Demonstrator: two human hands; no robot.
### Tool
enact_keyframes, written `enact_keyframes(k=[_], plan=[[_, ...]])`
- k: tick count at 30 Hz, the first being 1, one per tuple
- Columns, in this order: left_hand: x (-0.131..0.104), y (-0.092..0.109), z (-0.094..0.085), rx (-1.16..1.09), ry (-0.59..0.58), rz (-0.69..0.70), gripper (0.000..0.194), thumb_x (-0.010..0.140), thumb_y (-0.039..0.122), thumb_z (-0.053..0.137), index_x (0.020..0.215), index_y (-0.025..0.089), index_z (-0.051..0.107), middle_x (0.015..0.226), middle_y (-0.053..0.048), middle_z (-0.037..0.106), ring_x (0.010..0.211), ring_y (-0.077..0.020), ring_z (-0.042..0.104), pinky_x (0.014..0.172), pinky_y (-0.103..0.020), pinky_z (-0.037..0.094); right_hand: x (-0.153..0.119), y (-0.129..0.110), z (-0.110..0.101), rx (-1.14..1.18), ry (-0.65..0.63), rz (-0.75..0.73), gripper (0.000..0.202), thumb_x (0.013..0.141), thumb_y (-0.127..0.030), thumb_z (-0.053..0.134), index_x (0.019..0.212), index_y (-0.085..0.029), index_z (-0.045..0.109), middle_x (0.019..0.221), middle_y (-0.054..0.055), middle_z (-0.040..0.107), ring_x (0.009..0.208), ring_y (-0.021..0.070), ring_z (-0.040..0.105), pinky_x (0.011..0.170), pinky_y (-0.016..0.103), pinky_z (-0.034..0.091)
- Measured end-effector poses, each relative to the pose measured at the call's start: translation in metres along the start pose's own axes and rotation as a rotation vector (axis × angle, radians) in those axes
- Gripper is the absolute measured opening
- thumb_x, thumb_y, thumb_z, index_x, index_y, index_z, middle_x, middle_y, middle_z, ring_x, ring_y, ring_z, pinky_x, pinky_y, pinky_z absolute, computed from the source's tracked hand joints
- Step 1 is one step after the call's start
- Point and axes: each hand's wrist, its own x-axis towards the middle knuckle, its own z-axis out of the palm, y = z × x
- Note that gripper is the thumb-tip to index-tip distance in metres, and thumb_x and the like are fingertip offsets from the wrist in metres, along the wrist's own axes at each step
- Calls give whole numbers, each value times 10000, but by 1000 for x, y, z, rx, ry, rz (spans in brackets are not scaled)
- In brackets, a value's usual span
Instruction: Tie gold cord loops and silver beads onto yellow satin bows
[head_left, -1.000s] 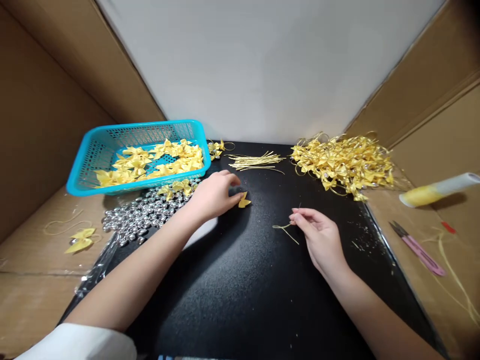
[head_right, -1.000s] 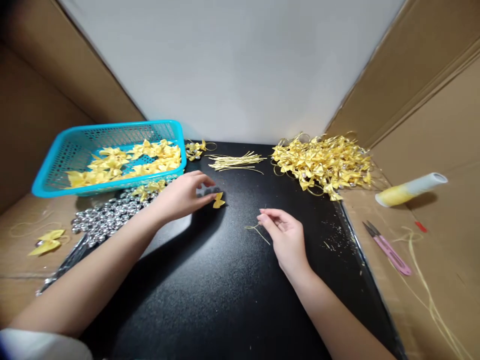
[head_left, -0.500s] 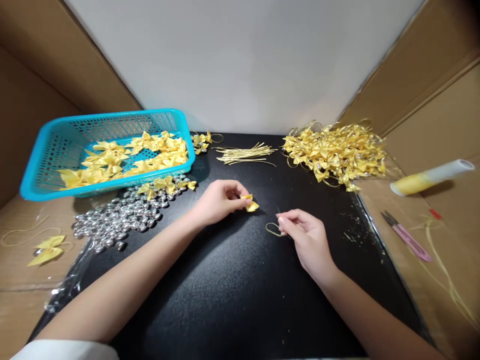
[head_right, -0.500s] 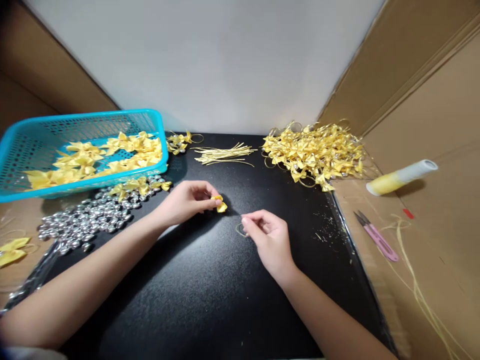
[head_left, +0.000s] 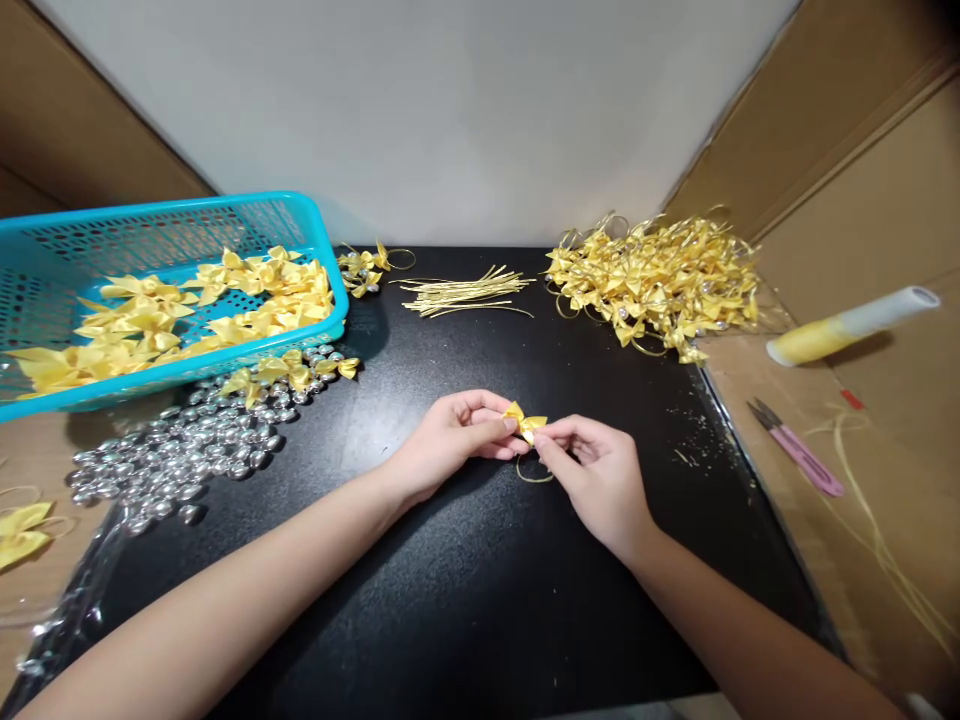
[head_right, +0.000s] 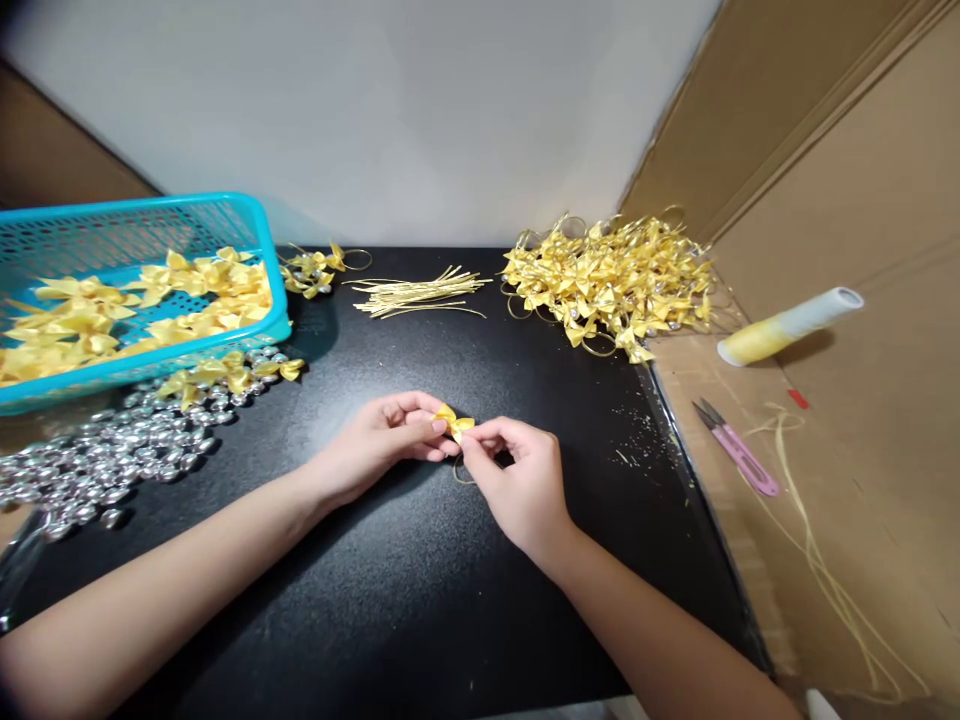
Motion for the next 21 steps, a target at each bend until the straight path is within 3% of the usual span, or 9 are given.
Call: enact_keyframes(k=[2,6,8,13,18,21], plan=[[1,1,-2,-16,-26,-4,219,711,260,799,821,127,664,763,-69,750,721,-143,710,669,-225,534,2,0,0,17,10,12,108,789,-261,672,719,-188,711,697,36,719,631,165,638,634,309,515],[2,1,-4,-7,-10,20,185,714,276,785,778,132,689,582,13,630,515,-63,556,492,-168,408,2,2,0,56,20,11,98,797,-259,673,731,-192,701,723,37,706,673,170,639,663,319,520],[3,1,-5,-8,17,33,177,700,270,792,760,137,692,561,35,580,471,-40,475,450,-160,352,2,3,0,57,16,-21,101,815,-260,667,742,-200,701,771,45,694,727,177,640,687,324,524],[1,0,-4,-12,6,87,146,691,237,785,761,159,682,572,49,559,451,-38,435,427,-163,343,2,6,0,73,40,-112,67,827,-244,671,793,-223,725,975,66,659,919,196,644,787,339,554],[-2,-2,-6,-29,-94,153,162,709,264,771,788,153,683,726,-20,697,513,-81,569,504,-211,458,0,4,0,156,13,-147,79,843,-226,667,831,-242,743,1029,68,672,963,202,663,810,351,587],[-3,-3,-7,-57,-89,159,208,719,317,772,750,138,672,737,-44,712,556,-108,620,566,-237,495,-1,3,-1,134,3,-197,100,853,-201,659,850,-253,744,1009,63,691,943,203,675,833,373,586]])
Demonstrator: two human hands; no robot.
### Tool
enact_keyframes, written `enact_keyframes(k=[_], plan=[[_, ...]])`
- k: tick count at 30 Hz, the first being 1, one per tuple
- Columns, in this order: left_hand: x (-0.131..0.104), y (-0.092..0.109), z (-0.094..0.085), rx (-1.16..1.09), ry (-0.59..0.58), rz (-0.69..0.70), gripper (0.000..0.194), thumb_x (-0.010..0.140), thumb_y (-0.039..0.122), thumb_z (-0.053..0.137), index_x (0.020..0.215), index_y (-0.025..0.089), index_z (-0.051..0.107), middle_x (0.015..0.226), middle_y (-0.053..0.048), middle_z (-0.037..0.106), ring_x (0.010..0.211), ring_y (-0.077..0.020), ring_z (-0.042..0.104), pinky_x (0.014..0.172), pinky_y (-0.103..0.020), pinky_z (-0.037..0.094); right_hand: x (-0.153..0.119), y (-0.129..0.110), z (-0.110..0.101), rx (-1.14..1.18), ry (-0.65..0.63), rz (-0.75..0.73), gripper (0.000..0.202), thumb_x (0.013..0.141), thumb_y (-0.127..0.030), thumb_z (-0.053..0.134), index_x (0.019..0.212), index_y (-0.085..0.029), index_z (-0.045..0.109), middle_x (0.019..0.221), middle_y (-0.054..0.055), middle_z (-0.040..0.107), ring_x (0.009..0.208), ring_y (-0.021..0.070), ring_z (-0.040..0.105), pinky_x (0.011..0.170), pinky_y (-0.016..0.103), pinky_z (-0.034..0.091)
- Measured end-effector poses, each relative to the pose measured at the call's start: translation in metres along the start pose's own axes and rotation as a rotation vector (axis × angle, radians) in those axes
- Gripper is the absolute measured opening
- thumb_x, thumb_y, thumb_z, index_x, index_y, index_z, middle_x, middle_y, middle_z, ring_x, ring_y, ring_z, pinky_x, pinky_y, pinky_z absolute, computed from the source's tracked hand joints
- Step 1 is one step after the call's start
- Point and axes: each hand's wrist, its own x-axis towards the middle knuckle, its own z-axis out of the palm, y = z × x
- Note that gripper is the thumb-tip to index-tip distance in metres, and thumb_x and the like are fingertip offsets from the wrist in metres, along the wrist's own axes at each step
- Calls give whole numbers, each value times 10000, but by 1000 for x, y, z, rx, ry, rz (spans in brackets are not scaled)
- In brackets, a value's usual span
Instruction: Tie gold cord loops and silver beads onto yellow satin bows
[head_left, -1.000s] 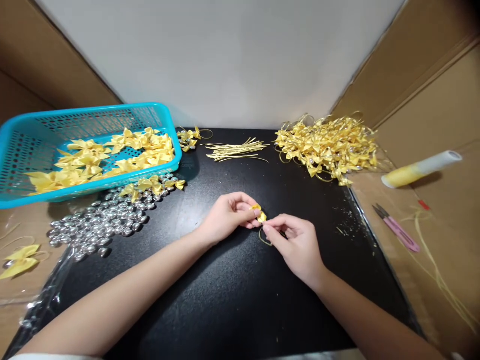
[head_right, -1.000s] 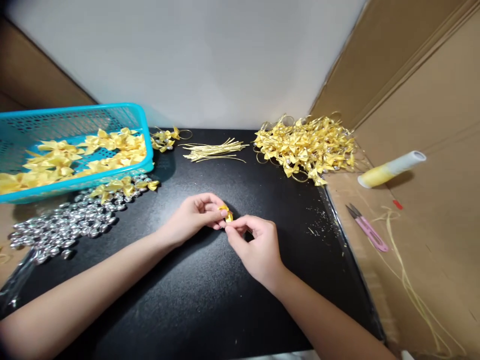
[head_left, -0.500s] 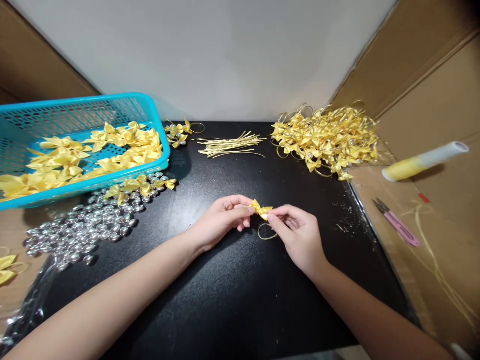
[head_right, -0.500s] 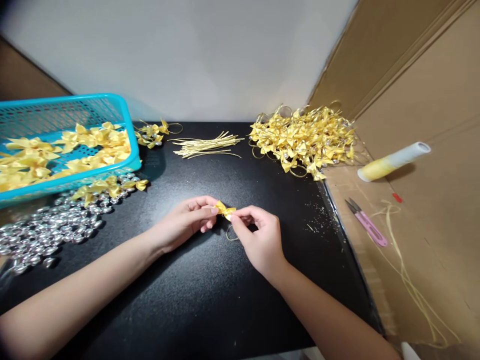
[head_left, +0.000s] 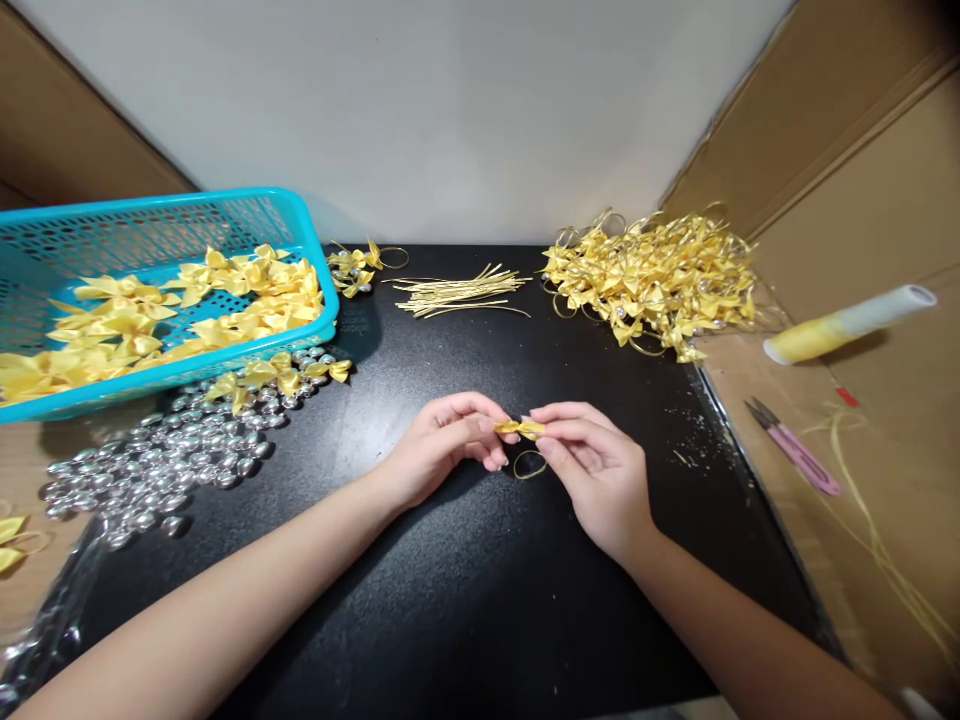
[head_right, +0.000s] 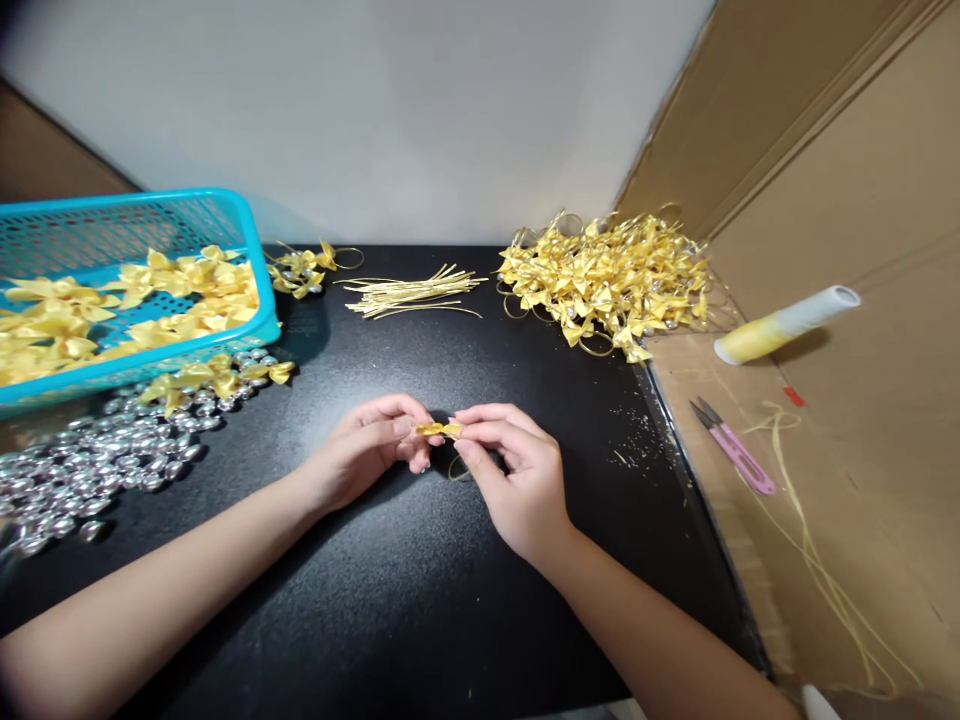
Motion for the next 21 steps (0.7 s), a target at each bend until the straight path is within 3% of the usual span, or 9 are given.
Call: enact_keyframes(k=[6,11,15,21], plan=[[2,-4,1,10,12,23,254,697,228,812,730,150,572,710,9,666,618,-92,624,632,-217,491,-1,-1,-4,-35,-74,-82,136,859,-180,654,874,-278,747,1034,61,701,989,224,671,877,425,567],[3,-5,1,20,-29,97,241,722,157,784,779,163,550,754,23,643,684,-76,592,680,-201,461,0,-1,-5,-29,-39,-104,109,850,-202,665,856,-276,745,1056,65,667,1001,219,647,908,439,550],[3,-8,-1,47,-39,131,225,736,150,777,824,164,571,770,22,636,704,-73,591,690,-193,454,1,1,-3,58,-42,-20,71,833,-219,684,826,-261,741,1127,65,645,1015,212,647,905,417,553],[1,-11,-2,95,-107,199,215,766,157,757,898,157,587,856,-4,621,760,-91,582,705,-212,465,5,5,1,151,-16,94,62,809,-271,709,782,-221,734,826,37,723,806,167,688,735,302,586]])
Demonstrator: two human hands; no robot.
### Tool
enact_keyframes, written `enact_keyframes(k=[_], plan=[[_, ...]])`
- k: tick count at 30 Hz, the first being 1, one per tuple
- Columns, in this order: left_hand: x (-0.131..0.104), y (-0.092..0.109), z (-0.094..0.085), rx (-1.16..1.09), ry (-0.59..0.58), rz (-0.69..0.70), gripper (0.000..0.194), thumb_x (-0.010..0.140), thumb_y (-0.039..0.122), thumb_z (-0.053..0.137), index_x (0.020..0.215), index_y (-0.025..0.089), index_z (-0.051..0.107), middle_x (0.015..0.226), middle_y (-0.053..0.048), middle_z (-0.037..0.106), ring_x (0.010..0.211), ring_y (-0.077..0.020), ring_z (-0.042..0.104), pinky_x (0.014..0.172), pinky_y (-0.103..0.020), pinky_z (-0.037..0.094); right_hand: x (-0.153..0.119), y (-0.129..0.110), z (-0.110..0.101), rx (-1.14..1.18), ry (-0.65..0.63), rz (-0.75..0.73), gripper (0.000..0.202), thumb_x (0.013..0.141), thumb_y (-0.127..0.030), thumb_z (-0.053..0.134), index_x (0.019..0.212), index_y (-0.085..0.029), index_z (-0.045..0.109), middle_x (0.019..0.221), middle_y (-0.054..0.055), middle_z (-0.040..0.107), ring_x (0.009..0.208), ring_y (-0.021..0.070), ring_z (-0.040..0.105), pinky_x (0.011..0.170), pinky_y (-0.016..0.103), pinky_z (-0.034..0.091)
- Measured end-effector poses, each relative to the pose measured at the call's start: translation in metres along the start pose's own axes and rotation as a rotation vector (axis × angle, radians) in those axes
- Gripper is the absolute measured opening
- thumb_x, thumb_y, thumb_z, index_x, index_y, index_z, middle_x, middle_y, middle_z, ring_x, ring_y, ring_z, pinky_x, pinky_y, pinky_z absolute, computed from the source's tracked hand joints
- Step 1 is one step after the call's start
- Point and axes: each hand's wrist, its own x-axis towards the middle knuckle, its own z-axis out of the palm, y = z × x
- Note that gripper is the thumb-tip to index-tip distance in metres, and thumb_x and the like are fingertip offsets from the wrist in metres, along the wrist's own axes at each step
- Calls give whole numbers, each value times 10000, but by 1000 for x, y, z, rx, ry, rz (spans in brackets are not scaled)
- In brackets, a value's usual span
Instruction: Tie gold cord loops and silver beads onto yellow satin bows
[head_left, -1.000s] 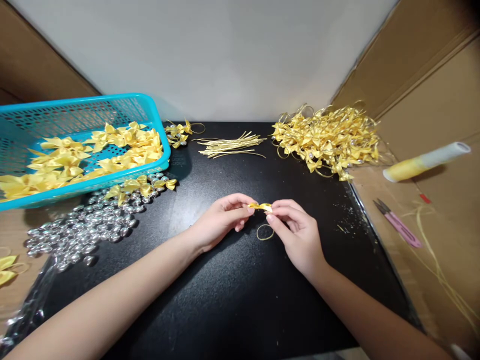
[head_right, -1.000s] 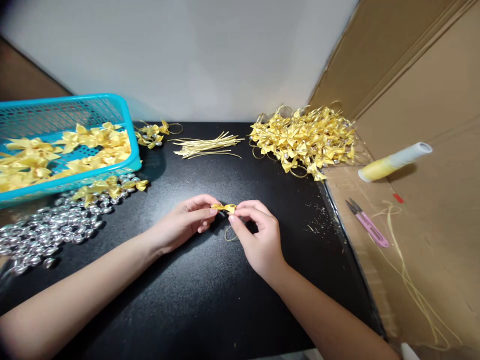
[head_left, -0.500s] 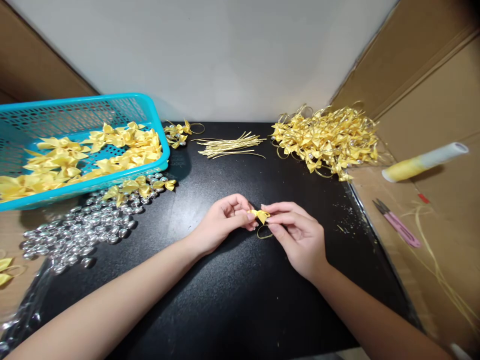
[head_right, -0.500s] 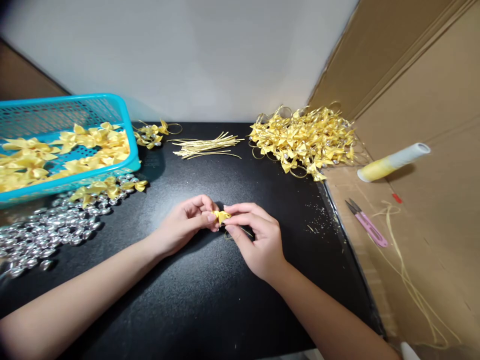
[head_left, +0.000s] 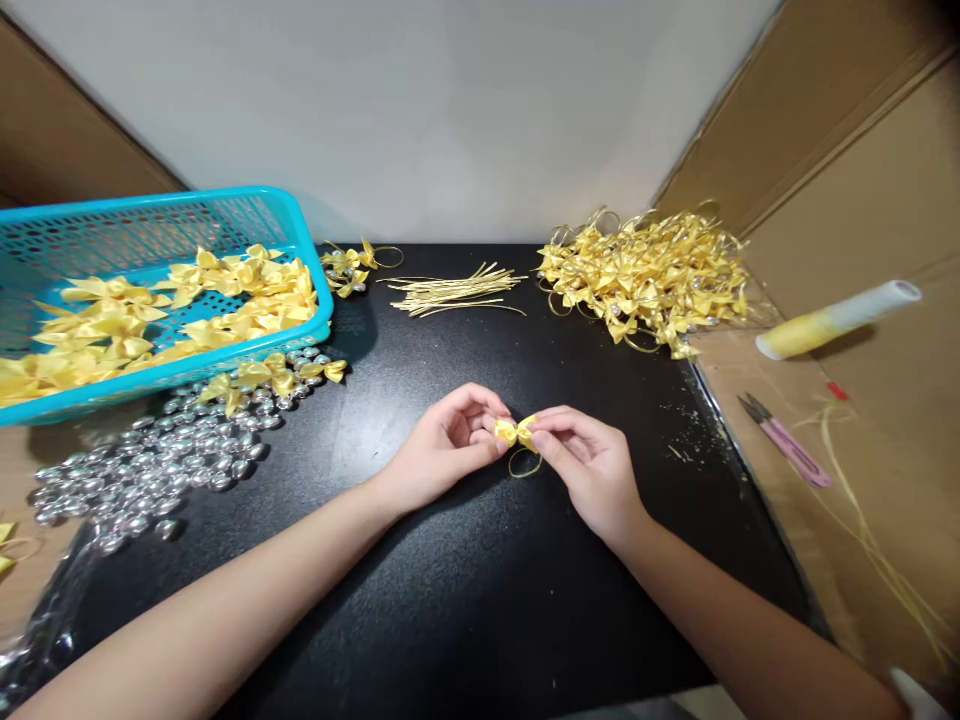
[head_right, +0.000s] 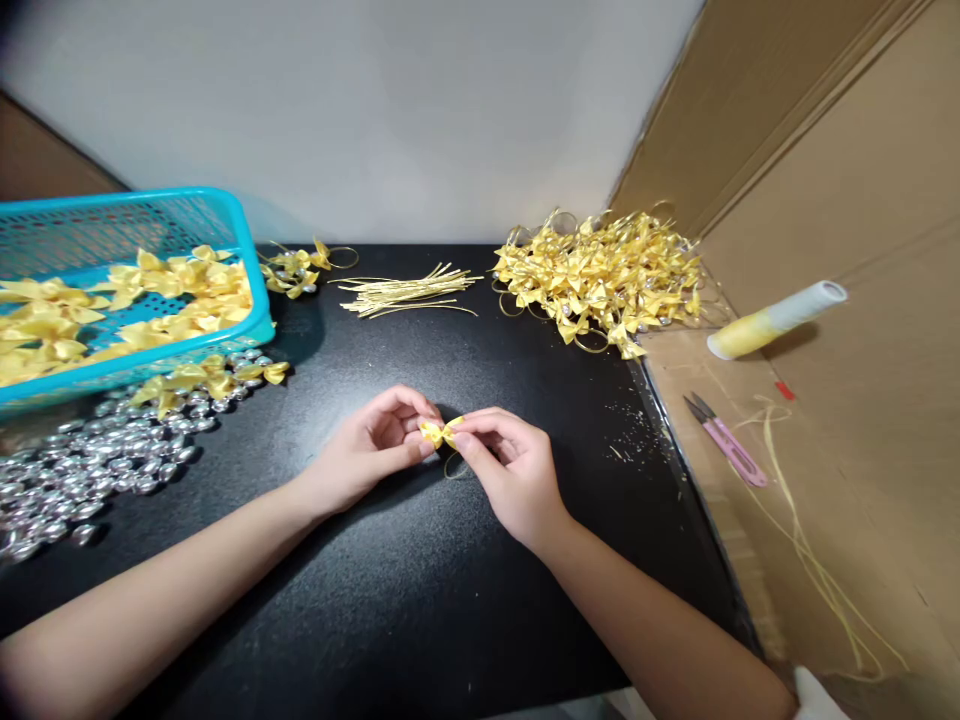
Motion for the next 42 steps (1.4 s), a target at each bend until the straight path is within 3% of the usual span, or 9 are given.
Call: enact_keyframes(k=[7,10,13,18,21,27,32,37,42], plan=[[-3,-2,4,123,-10,18,132,838,212,703,918,163,610,748,26,561,676,-72,508,646,-194,419,1,0,1,-1,-24,53,84,792,-293,721,785,-211,740,803,37,752,751,162,711,694,279,599],[0,-3,2,-58,22,-17,140,809,223,737,883,180,627,749,22,608,658,-68,533,625,-184,426,2,0,-1,-6,86,15,62,800,-272,709,807,-215,734,844,35,757,777,161,721,720,284,607],[3,-2,-1,-275,90,-55,159,764,223,779,874,203,667,722,34,642,602,-52,549,586,-161,433,1,0,-3,-59,148,-22,37,805,-238,700,822,-211,720,726,8,728,660,139,705,631,252,592],[4,-2,-2,-361,114,-179,140,677,195,842,773,170,743,683,12,686,554,-37,569,572,-146,455,-4,1,-3,-285,-36,-202,66,838,-162,654,837,-200,708,714,10,728,624,127,689,620,246,563],[4,0,-1,-379,117,-221,191,650,200,859,819,166,777,741,-6,727,551,-35,576,561,-152,464,-6,-1,-3,-408,-73,-336,89,843,-134,641,843,-198,702,698,6,730,600,125,677,605,243,549],[3,0,0,-336,101,-206,207,657,219,861,852,199,794,853,-11,774,774,-100,679,784,-212,510,-5,-5,-3,-491,-117,-465,100,847,-116,630,848,-198,687,716,7,733,606,126,674,592,234,539],[2,-1,-2,-264,54,-237,249,670,200,851,911,190,789,892,-34,783,802,-113,688,806,-231,501,-5,-6,-3,-531,-74,-510,110,855,-104,619,854,-198,676,706,7,719,598,125,665,595,238,539],[2,0,-3,-275,4,-267,332,642,147,860,961,183,776,915,-41,784,806,-119,701,818,-245,512,-5,-6,-3,-528,3,-462,117,847,-90,618,841,-194,671,719,10,723,600,121,667,598,227,541],[3,-3,-5,-330,-4,-216,369,643,96,848,987,202,764,919,-29,785,803,-108,710,803,-225,525,-4,-5,-2,-536,-30,-453,97,838,-100,632,834,-183,684,692,5,710,590,115,656,592,217,528]])
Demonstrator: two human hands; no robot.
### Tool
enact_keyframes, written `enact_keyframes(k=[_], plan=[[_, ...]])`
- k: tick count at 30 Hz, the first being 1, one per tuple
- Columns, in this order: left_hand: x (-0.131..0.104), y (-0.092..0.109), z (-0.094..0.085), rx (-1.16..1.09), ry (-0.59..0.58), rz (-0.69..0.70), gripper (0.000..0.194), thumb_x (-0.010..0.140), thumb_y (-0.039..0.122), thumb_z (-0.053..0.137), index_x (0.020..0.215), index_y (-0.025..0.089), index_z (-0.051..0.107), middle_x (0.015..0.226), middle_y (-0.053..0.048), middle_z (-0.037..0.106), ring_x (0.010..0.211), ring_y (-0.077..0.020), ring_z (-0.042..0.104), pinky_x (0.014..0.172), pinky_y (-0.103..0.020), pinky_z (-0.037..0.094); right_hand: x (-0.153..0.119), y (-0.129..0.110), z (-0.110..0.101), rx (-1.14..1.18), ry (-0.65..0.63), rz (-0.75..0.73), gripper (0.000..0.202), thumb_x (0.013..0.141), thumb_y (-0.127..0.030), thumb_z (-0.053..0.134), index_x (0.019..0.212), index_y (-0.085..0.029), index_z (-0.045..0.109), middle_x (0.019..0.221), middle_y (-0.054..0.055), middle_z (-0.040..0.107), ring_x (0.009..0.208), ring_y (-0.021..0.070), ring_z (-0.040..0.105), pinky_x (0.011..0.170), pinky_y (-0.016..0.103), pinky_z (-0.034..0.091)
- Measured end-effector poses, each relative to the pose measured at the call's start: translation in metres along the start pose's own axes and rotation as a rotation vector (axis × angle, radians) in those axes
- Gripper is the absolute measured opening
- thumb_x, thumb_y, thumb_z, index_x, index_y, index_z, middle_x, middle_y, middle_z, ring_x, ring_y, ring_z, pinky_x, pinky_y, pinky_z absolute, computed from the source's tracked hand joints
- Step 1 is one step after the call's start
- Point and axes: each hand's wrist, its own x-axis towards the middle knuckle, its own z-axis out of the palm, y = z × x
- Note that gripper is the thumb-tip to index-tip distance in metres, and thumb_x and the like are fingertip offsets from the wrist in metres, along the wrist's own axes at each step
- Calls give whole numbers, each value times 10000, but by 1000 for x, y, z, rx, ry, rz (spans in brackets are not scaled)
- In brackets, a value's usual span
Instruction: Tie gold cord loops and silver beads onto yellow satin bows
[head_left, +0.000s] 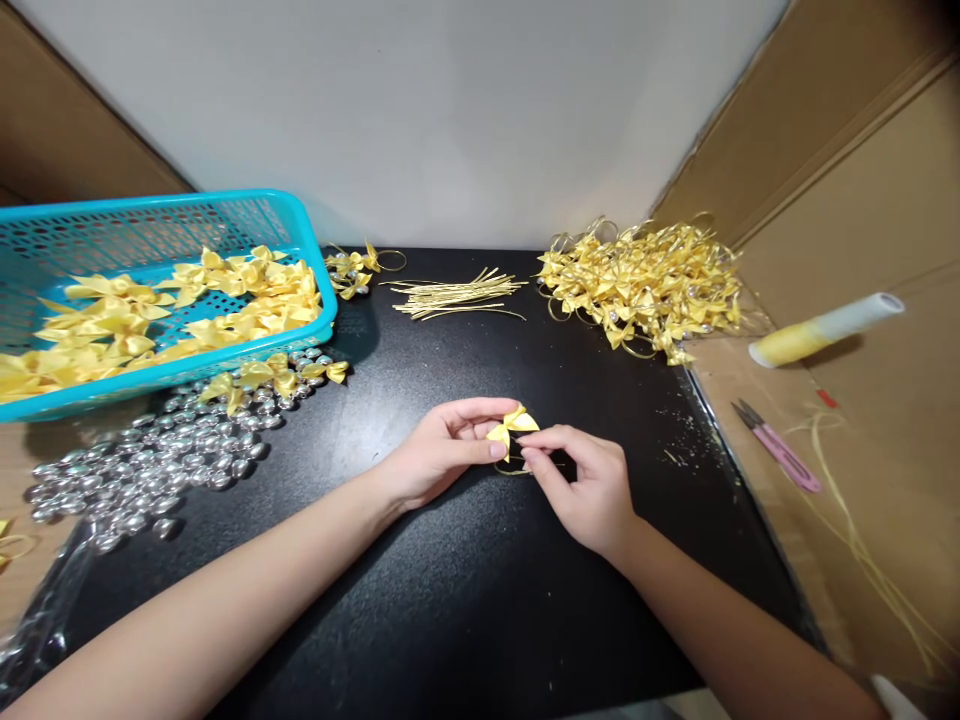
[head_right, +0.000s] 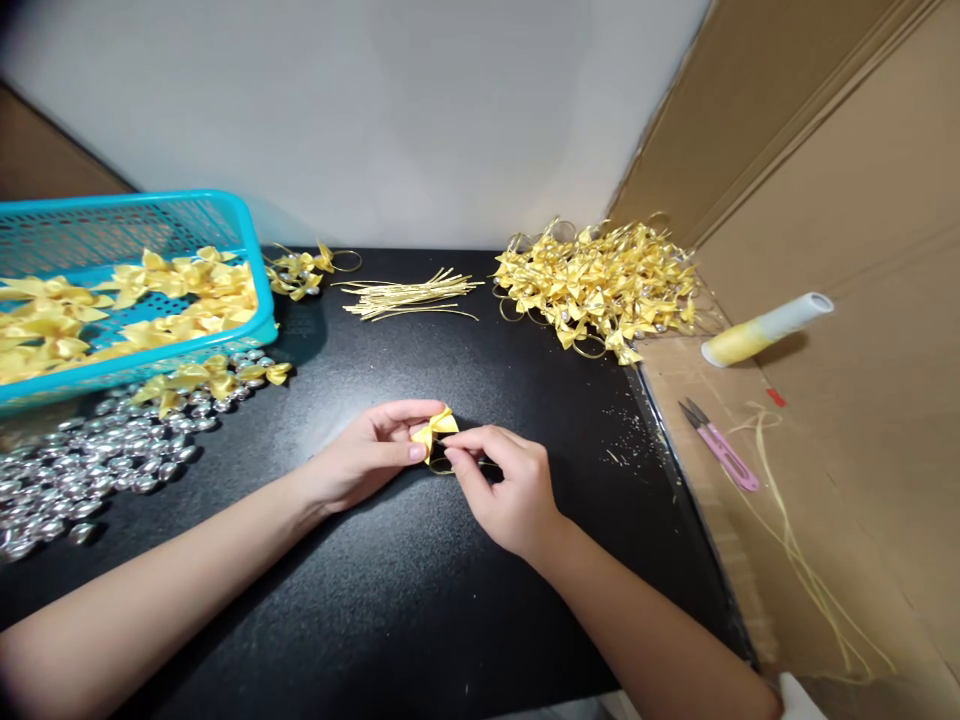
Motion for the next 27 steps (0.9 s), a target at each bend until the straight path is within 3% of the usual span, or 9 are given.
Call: enact_keyframes(k=[7,18,27], plan=[[0,0,0,-44,3,16,317,643,189,869,944,181,769,910,-39,788,826,-130,722,816,-229,527,-2,3,2,-12,-55,47,98,851,-120,616,834,-191,682,711,4,715,619,122,667,616,222,541],[-1,0,-2,-9,-5,-22,271,677,134,830,939,166,769,900,-65,784,785,-140,714,818,-267,523,-1,3,3,-22,-85,67,104,872,-143,593,788,-189,634,663,-8,677,581,118,640,596,219,508],[0,1,-2,-33,-17,-21,280,668,126,838,936,168,772,867,-55,786,747,-123,718,771,-230,535,-1,2,2,-51,-78,74,139,883,-175,574,753,-203,615,636,-11,660,552,119,617,570,226,504]])
